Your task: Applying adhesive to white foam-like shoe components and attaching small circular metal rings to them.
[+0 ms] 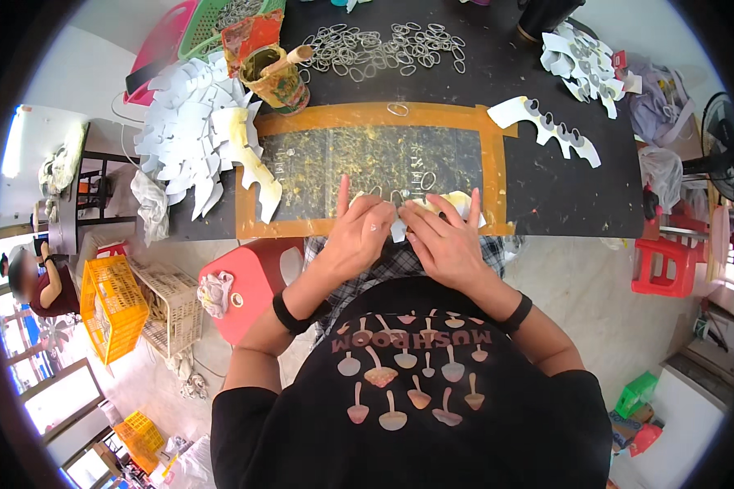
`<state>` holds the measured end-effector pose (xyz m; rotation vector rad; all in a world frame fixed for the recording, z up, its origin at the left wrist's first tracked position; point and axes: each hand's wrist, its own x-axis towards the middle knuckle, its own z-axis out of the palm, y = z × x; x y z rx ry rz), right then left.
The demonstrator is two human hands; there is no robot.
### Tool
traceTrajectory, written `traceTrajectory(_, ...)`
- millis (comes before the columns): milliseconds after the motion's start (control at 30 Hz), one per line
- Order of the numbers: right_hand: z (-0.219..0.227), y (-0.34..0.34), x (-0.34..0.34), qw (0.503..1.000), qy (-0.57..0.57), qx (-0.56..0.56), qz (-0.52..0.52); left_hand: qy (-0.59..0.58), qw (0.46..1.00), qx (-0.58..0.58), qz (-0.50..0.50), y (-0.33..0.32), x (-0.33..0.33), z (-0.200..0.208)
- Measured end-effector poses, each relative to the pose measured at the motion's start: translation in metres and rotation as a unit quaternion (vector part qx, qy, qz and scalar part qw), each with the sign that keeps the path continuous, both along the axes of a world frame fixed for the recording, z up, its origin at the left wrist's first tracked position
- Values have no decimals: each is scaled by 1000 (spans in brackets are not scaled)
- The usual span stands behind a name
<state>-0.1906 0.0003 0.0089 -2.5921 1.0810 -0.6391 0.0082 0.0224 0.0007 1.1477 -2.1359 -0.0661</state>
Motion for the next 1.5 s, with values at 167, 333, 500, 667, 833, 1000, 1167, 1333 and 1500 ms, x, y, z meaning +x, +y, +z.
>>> traceTrajectory(167,2,2,0,1000,-2,7,2,-16,1000,-8,-2,-7,5,4)
traceTrajectory(333,1,1,-2,1000,9,6,10,-42,998,-23,-30,-17,8,19)
traceTrajectory(500,5,1,0,1000,-1,20,-9,-25,998,37,-54,-14,16,2)
traceTrajectory(667,8,2,2,1000,5,2,-14,-23,998,30,-40,-8,13,-5)
traceTrajectory(833,7,2,3,1000,9,-9,-16,-5,999,37,23,-1,4,0)
traceTrajectory(1000,7,-1,1,999,21,-36,6,-38,998,16,44,0,4,4)
traceTrajectory(1167,5,-4,1,998,40,-44,23,-88,993,61,56,6,5,17)
traceTrajectory(1333,9,-19,-2,999,-6,-16,43,-86,993,56,55,16,7,6)
traceTrajectory(1500,34,-48,1,954,-276,85,-74,-82,993,49,70,21,4,1)
